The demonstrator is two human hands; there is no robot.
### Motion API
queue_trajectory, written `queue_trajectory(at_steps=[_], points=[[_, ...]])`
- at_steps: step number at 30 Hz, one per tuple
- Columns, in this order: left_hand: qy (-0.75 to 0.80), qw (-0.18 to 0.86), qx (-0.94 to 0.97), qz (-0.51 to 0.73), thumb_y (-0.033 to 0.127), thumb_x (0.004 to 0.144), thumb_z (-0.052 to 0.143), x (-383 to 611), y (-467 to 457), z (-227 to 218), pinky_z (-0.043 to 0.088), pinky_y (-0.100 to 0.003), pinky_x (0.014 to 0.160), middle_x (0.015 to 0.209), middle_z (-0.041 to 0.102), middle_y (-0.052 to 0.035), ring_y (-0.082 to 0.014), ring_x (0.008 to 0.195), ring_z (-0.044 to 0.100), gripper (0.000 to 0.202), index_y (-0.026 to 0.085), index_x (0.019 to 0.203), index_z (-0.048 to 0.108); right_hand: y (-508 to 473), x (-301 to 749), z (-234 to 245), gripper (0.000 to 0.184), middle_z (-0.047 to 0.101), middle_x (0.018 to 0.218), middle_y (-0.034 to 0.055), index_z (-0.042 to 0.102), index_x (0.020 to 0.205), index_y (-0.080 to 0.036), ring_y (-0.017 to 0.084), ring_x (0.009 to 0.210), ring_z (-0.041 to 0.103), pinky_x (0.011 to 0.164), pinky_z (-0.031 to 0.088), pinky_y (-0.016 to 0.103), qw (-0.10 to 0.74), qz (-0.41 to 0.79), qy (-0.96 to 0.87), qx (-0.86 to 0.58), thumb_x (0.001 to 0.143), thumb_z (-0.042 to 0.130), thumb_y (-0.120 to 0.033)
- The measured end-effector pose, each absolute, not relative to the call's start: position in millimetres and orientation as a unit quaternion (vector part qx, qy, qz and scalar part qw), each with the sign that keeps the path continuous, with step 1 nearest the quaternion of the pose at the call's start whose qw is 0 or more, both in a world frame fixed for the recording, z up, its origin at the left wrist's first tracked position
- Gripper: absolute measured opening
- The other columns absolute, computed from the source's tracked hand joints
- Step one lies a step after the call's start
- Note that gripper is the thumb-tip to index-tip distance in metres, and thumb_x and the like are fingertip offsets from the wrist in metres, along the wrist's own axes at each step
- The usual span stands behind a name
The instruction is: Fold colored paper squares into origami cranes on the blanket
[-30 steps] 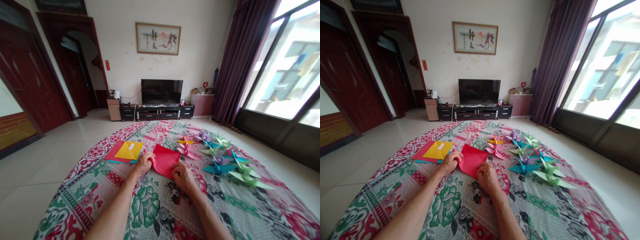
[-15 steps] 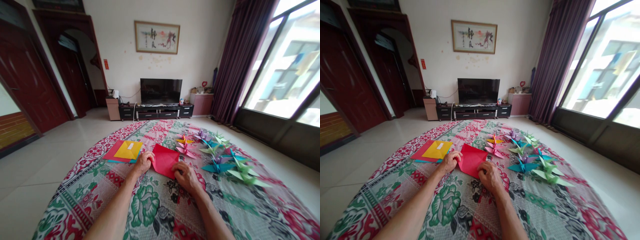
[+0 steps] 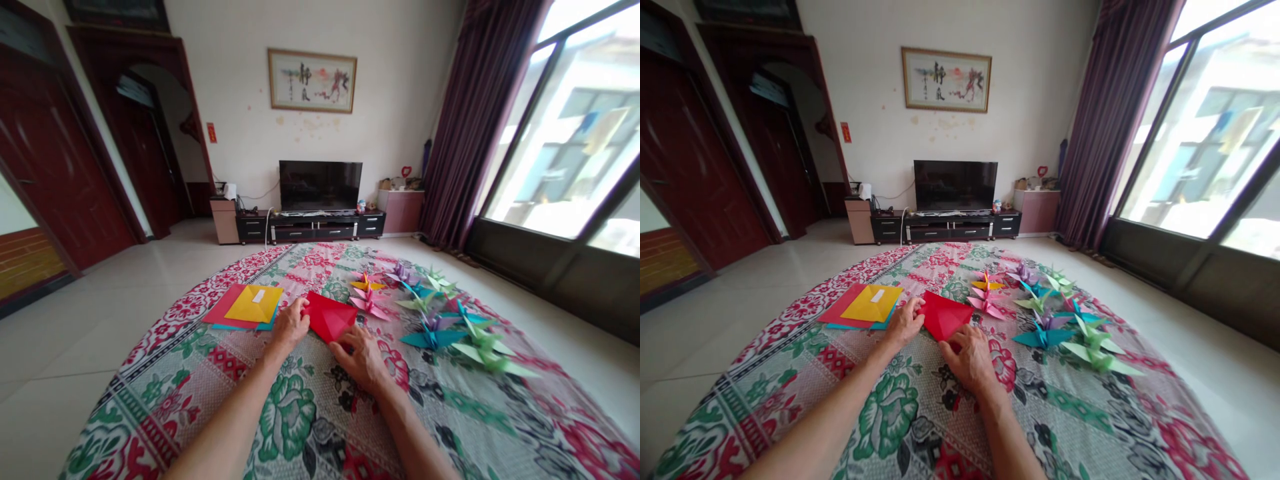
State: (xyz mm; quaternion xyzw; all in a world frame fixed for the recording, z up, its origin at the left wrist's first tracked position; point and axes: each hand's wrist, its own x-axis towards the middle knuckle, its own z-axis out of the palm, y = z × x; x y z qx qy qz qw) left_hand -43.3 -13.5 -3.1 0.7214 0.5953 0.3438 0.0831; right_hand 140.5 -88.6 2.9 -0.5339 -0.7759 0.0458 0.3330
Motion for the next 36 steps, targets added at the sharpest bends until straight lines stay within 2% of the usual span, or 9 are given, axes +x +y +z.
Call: queue_trajectory(at_steps=[5,10,13,16,19,24,29,33,36], points=[[0.588,0.030,0.743,0.318,0.009,0.074,0.049,-37,-19,-2,0.043,-0.025,0.080,0.083,0.064,-0.0027,-0.0151,0.084,0.058,0.018,0.020,0.081,0.061,-85,131,0,0.025,0.058,0.073,0.0027,0.061,0.060,-0.019,0.013,0.071,0.051,0.071,0.034,0.025,0.319,0.010,-0.736,-0.597,0.080,0.051,-0.030],[0.583,-0.013,0.740,0.334,0.016,0.076,0.049,-30,-25,-6,0.043,-0.028,0.080,0.083,0.061,-0.0055,-0.0178,0.085,0.056,0.013,0.019,0.074,0.062,-85,129,1,0.023,0.059,0.074,0.0029,0.061,0.061,-0.019,0.013,0.072,0.051,0.069,0.032,0.025,0.296,0.010,-0.739,-0.605,0.079,0.052,-0.029],[0.542,-0.040,0.751,0.374,0.024,0.075,0.055,-27,-29,-4,0.041,-0.036,0.089,0.099,0.061,-0.0096,-0.0235,0.097,0.053,0.011,0.018,0.081,0.063,-85,129,1,0.023,0.059,0.076,0.0029,0.060,0.061,-0.019,0.014,0.075,0.051,0.070,0.032,0.027,0.289,0.012,-0.742,-0.605,0.079,0.052,-0.031],[0.514,-0.054,0.758,0.398,0.025,0.074,0.057,-27,-31,-3,0.038,-0.039,0.096,0.114,0.056,-0.0101,-0.0257,0.106,0.049,0.021,0.019,0.094,0.062,-87,129,3,0.019,0.059,0.080,0.0031,0.063,0.069,-0.021,0.016,0.079,0.051,0.072,0.032,0.028,0.284,0.019,-0.746,-0.602,0.079,0.053,-0.033],[0.510,-0.055,0.761,0.396,0.027,0.076,0.055,-29,-32,-6,0.038,-0.039,0.097,0.110,0.059,-0.0096,-0.0247,0.106,0.050,0.019,0.019,0.092,0.063,-91,127,5,0.015,0.058,0.090,0.0027,0.065,0.085,-0.026,0.018,0.087,0.050,0.077,0.032,0.031,0.278,0.026,-0.764,-0.582,0.078,0.054,-0.033],[0.502,-0.055,0.764,0.403,0.027,0.079,0.052,-32,-33,-9,0.038,-0.038,0.097,0.102,0.061,-0.0097,-0.0228,0.102,0.053,0.019,0.017,0.090,0.063,-98,122,9,0.032,0.055,0.106,0.0028,0.058,0.106,-0.035,0.024,0.101,0.045,0.086,0.029,0.040,0.239,0.025,-0.805,-0.543,0.075,0.057,-0.038],[0.510,-0.033,0.756,0.410,0.028,0.079,0.053,-32,-35,-7,0.040,-0.037,0.094,0.095,0.062,-0.0082,-0.0219,0.098,0.054,0.018,0.018,0.090,0.063,-98,118,9,0.040,0.051,0.112,0.0053,0.050,0.117,-0.037,0.027,0.105,0.042,0.087,0.029,0.046,0.205,0.013,-0.810,-0.550,0.077,0.053,-0.043],[0.515,-0.031,0.745,0.423,0.024,0.078,0.052,-33,-36,-6,0.039,-0.039,0.098,0.109,0.060,-0.0090,-0.0231,0.106,0.051,0.018,0.018,0.089,0.065,-96,116,10,0.046,0.050,0.112,0.0064,0.045,0.122,-0.038,0.028,0.103,0.043,0.084,0.032,0.044,0.191,0.007,-0.808,-0.558,0.078,0.052,-0.047],[0.488,-0.030,0.765,0.420,0.020,0.079,0.049,-33,-38,-2,0.038,-0.038,0.099,0.112,0.060,-0.0077,-0.0218,0.107,0.051,0.020,0.019,0.088,0.067,-96,114,12,0.042,0.050,0.111,0.0062,0.048,0.119,-0.038,0.028,0.101,0.044,0.081,0.033,0.044,0.185,-0.003,-0.807,-0.561,0.079,0.051,-0.047]])
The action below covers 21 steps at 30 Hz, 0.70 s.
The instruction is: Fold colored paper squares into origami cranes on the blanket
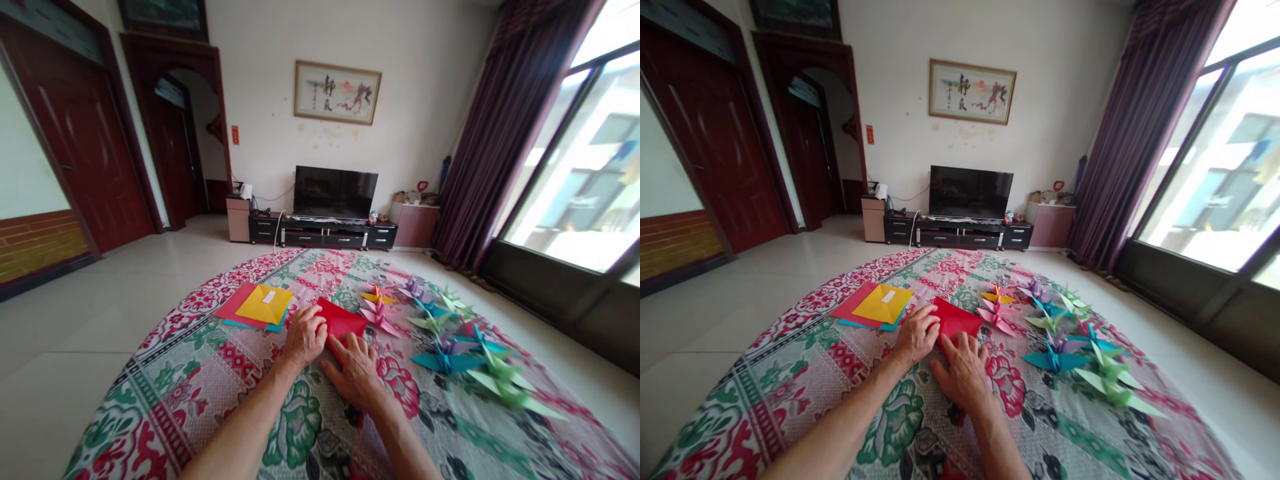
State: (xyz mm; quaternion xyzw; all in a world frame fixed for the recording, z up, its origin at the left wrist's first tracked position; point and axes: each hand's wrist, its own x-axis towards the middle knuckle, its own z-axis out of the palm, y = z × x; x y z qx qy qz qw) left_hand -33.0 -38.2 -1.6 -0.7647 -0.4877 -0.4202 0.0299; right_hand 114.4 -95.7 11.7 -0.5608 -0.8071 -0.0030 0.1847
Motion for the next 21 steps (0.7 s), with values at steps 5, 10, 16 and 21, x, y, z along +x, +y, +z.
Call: queue_trajectory(at_steps=[5,10,16,21], points=[[-0.425,0.007,-0.822,-0.379,0.021,0.083,0.045,-30,-45,7,0.038,-0.038,0.100,0.108,0.063,-0.0058,-0.0206,0.110,0.050,0.025,0.021,0.095,0.068,-97,114,13,0.033,0.052,0.107,0.0064,0.053,0.112,-0.036,0.027,0.098,0.045,0.079,0.033,0.043,0.187,-0.006,-0.809,-0.558,0.082,0.045,-0.050],[-0.451,-0.004,-0.838,-0.306,0.026,0.088,0.039,-30,-45,1,0.037,-0.037,0.100,0.110,0.063,-0.0064,-0.0195,0.112,0.050,0.030,0.020,0.100,0.066,-97,114,13,0.036,0.052,0.110,0.0061,0.056,0.109,-0.035,0.027,0.100,0.045,0.080,0.034,0.043,0.196,0.000,-0.810,-0.553,0.079,0.048,-0.054],[-0.498,0.017,-0.822,-0.275,0.028,0.089,0.038,-32,-45,-12,0.034,-0.038,0.101,0.122,0.057,-0.0069,-0.0211,0.121,0.042,0.032,0.020,0.112,0.059,-94,126,17,0.031,0.055,0.105,0.0042,0.061,0.101,-0.033,0.024,0.099,0.047,0.082,0.035,0.041,0.207,0.032,-0.817,-0.538,0.079,0.050,-0.052],[-0.521,0.028,-0.807,-0.275,0.031,0.086,0.044,-30,-45,-17,0.033,-0.039,0.100,0.124,0.054,-0.0101,-0.0231,0.122,0.041,0.034,0.018,0.116,0.055,-89,140,15,0.032,0.058,0.104,0.0029,0.065,0.101,-0.031,0.017,0.095,0.052,0.084,0.037,0.034,0.255,0.070,-0.817,-0.512,0.090,0.034,-0.034]])
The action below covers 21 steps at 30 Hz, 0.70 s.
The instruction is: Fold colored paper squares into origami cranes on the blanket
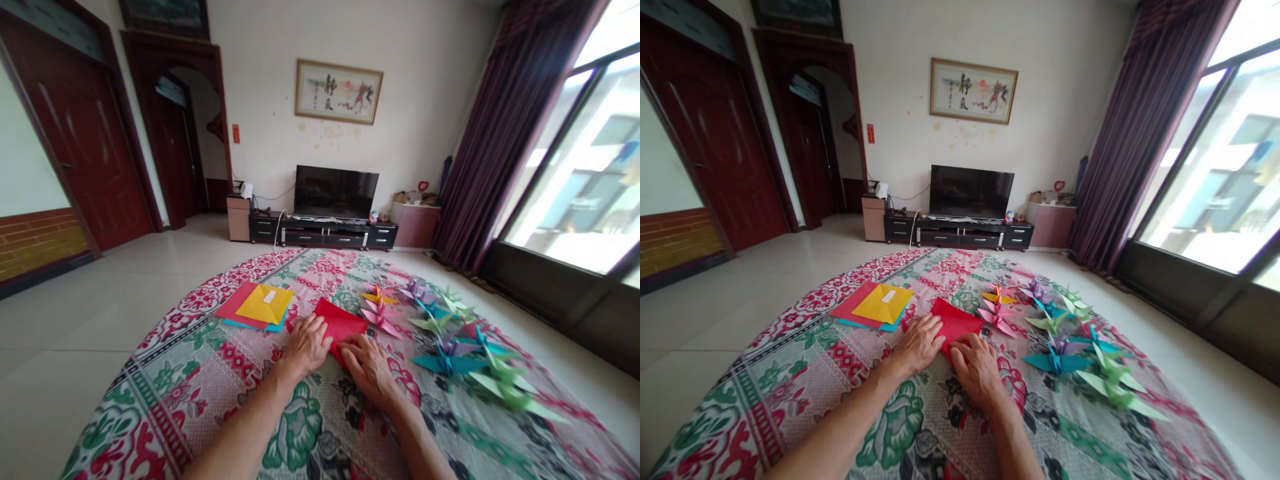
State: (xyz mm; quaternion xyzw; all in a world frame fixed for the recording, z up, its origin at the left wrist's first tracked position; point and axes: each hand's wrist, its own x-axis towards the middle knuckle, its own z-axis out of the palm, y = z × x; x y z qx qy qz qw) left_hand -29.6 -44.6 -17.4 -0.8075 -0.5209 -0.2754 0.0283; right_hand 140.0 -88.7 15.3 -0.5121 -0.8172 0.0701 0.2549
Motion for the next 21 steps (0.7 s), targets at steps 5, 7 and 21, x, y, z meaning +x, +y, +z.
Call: queue_trajectory(at_steps=[5,7,21], points=[[-0.554,0.036,-0.785,-0.274,0.034,0.086,0.042,-26,-47,-19,0.033,-0.043,0.099,0.126,0.053,-0.0122,-0.0269,0.121,0.041,0.036,0.018,0.116,0.055,-82,142,3,0.026,0.061,0.101,0.0035,0.067,0.097,-0.030,0.018,0.093,0.053,0.083,0.038,0.033,0.288,0.054,-0.802,-0.520,0.083,0.046,-0.023],[-0.564,0.033,-0.777,-0.276,0.035,0.086,0.041,-25,-48,-18,0.032,-0.044,0.099,0.127,0.052,-0.0135,-0.0279,0.121,0.041,0.038,0.017,0.117,0.054,-80,143,0,0.025,0.061,0.099,0.0037,0.068,0.093,-0.028,0.018,0.092,0.054,0.083,0.039,0.032,0.303,0.065,-0.801,-0.512,0.081,0.047,-0.020],[-0.578,0.000,-0.787,-0.214,0.043,0.085,0.041,-25,-52,-11,0.027,-0.052,0.101,0.138,0.039,-0.0158,-0.0304,0.128,0.031,0.054,0.012,0.129,0.044,-84,152,10,0.023,0.063,0.090,0.0044,0.068,0.069,-0.020,0.016,0.086,0.057,0.084,0.041,0.031,0.337,0.153,-0.807,-0.461,0.069,0.046,-0.010]])
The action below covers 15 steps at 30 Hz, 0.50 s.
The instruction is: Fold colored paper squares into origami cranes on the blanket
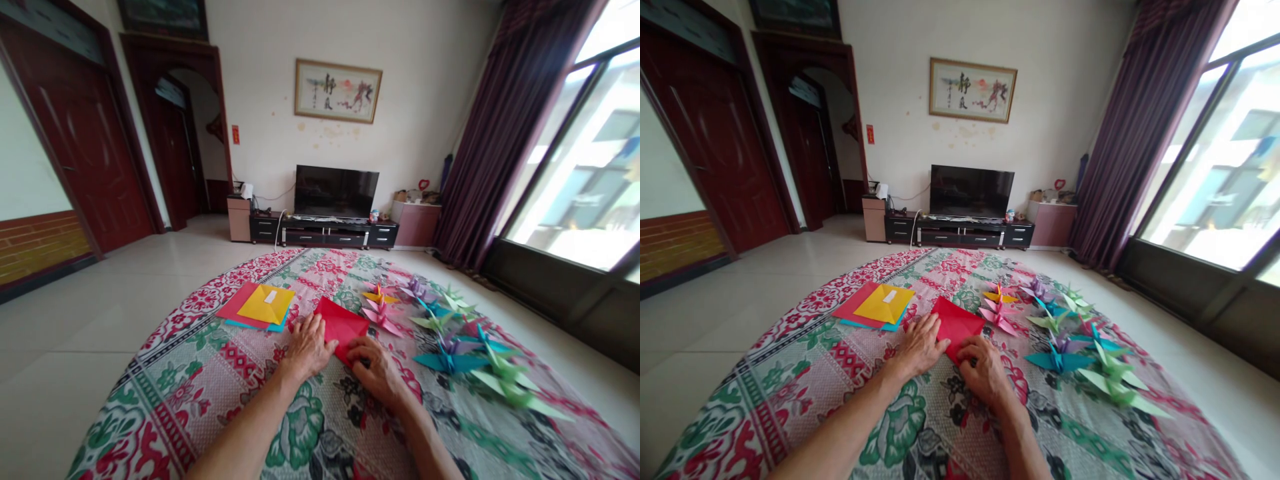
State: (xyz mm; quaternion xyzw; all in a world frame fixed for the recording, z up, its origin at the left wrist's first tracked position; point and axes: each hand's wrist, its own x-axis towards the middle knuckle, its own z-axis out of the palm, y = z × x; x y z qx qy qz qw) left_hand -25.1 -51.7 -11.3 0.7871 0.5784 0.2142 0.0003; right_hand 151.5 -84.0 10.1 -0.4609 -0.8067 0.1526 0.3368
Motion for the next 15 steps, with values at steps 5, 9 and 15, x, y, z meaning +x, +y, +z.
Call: queue_trajectory(at_steps=[5,9,15], points=[[0.584,-0.010,0.792,0.178,0.046,0.086,0.037,-27,-52,-12,0.024,-0.048,0.105,0.141,0.036,-0.0122,-0.0266,0.131,0.027,0.057,0.013,0.132,0.040,-84,166,10,0.020,0.059,0.106,0.0072,0.068,0.084,-0.021,0.022,0.099,0.054,0.089,0.039,0.037,0.300,0.150,-0.813,-0.475,0.067,0.059,-0.019],[0.589,-0.015,0.792,0.158,0.050,0.086,0.034,-28,-52,-10,0.022,-0.046,0.106,0.142,0.034,-0.0107,-0.0252,0.132,0.025,0.060,0.013,0.133,0.038,-85,175,12,0.025,0.055,0.114,0.0082,0.066,0.089,-0.021,0.025,0.105,0.050,0.092,0.037,0.041,0.273,0.152,-0.803,-0.508,0.064,0.065,-0.025],[0.568,0.008,0.811,0.135,0.055,0.085,0.032,-31,-43,-3,0.023,-0.045,0.106,0.143,0.032,-0.0119,-0.0248,0.133,0.024,0.066,0.011,0.134,0.036,-86,165,10,0.025,0.058,0.109,0.0063,0.066,0.092,-0.023,0.023,0.101,0.051,0.090,0.036,0.039,0.267,0.119,-0.801,-0.522,0.068,0.063,-0.028]])
